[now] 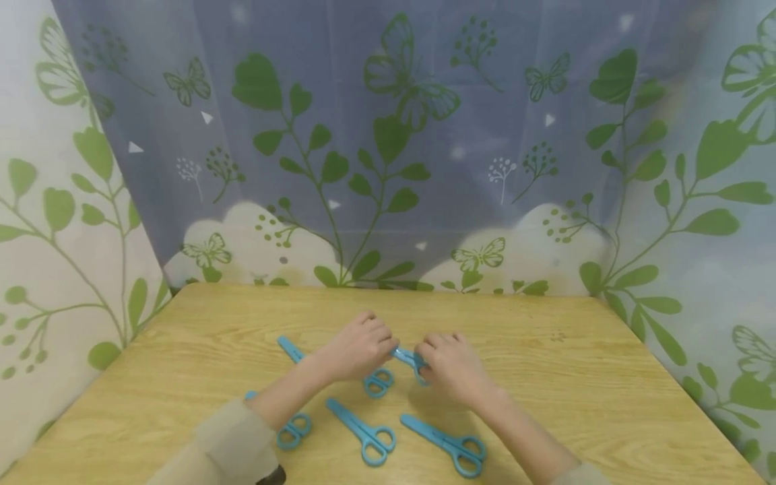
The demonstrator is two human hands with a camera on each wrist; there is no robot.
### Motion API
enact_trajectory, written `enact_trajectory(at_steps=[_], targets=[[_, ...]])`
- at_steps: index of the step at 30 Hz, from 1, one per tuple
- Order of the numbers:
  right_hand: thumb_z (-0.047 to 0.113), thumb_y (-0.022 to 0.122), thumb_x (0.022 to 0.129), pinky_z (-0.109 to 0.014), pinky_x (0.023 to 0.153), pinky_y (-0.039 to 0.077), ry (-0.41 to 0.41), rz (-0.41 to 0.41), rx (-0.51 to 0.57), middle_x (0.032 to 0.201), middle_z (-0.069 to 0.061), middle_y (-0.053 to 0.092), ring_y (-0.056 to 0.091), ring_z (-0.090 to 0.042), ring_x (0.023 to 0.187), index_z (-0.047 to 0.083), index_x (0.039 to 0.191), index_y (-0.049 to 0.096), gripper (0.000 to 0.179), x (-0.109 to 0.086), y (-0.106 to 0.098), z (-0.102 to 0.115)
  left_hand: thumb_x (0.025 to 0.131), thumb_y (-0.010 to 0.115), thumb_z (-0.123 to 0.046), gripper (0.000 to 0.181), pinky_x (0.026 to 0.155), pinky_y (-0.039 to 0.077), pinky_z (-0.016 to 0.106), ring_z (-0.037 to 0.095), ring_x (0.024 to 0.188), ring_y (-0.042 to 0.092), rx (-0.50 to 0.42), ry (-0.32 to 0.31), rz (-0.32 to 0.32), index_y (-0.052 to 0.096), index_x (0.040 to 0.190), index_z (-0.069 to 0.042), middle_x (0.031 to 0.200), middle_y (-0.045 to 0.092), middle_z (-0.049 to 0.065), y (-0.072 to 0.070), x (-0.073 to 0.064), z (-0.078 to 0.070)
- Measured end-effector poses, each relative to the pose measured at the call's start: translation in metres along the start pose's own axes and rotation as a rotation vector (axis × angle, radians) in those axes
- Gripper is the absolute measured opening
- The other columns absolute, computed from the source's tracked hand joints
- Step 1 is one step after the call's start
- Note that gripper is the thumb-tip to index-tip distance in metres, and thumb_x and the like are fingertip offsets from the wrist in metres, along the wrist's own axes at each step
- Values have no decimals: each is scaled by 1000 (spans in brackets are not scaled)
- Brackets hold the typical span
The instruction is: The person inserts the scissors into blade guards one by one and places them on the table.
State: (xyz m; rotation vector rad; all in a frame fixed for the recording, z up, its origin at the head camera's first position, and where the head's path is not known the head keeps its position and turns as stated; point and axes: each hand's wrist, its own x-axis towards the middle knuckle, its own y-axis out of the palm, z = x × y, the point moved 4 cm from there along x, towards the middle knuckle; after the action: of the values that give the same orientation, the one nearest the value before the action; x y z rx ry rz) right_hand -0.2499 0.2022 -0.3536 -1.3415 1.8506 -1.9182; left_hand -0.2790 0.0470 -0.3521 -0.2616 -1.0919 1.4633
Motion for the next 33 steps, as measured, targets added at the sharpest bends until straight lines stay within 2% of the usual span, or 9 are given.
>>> enact_trajectory(at_steps=[5,8,12,17,20,24,27,30,33], targets=[[15,79,70,-33,66,46,79,89,74,87,0,60,58,-20,81,9,91,66,25,-6,2,-6,88,62,-25,11,93,41,32,10,90,58,-34,-11,116,70,94,-20,92,64,-7,6,10,-2],[15,79,70,-29,64,44,94,122,96,85,1,60,56,-18,79,9,89,67,23,-10,4,-11,87,64,-25,11,96,40,33,9,92,57,-29,7,199,70,96,-21,93,64,-8,11,17,-6],[13,78,71,-27,63,45,89,138,129,82,2,59,55,-14,73,8,88,67,21,-17,8,-16,88,63,-25,13,90,40,27,6,86,53,-22,38,276,70,98,-22,92,62,-10,16,22,-13],[10,76,72,-25,61,45,82,165,132,82,1,57,52,-12,71,6,88,67,19,-23,12,-25,91,59,-22,13,74,38,20,4,76,48,-42,45,348,69,100,-23,88,60,-11,24,30,-19],[10,75,73,-24,60,44,90,183,120,81,1,55,49,-11,69,5,88,66,18,-27,15,-31,91,58,-22,14,72,36,19,4,76,47,-54,27,400,68,101,-23,89,60,-11,28,35,-20],[10,75,74,-22,57,41,103,205,114,80,2,52,45,-9,67,6,87,66,17,-31,17,-38,91,59,-22,18,79,39,20,5,87,52,-89,7,487,67,106,-22,98,60,-10,31,39,-24],[10,75,73,-21,56,41,121,234,126,79,3,51,45,-9,67,6,87,67,17,-34,18,-41,90,59,-20,16,85,42,22,6,91,55,-120,16,533,68,104,-21,98,60,-9,33,42,-29],[10,75,73,-21,55,42,140,279,149,79,3,52,47,-8,66,7,88,67,18,-37,20,-42,90,59,-19,13,86,43,24,6,86,55,-135,24,558,69,97,-22,90,58,-9,36,44,-34],[12,75,73,-22,55,43,160,335,167,80,3,53,48,-9,66,7,90,67,19,-38,23,-42,91,57,-21,12,79,43,21,5,79,51,-136,22,589,69,93,-23,85,55,-10,41,44,-39]])
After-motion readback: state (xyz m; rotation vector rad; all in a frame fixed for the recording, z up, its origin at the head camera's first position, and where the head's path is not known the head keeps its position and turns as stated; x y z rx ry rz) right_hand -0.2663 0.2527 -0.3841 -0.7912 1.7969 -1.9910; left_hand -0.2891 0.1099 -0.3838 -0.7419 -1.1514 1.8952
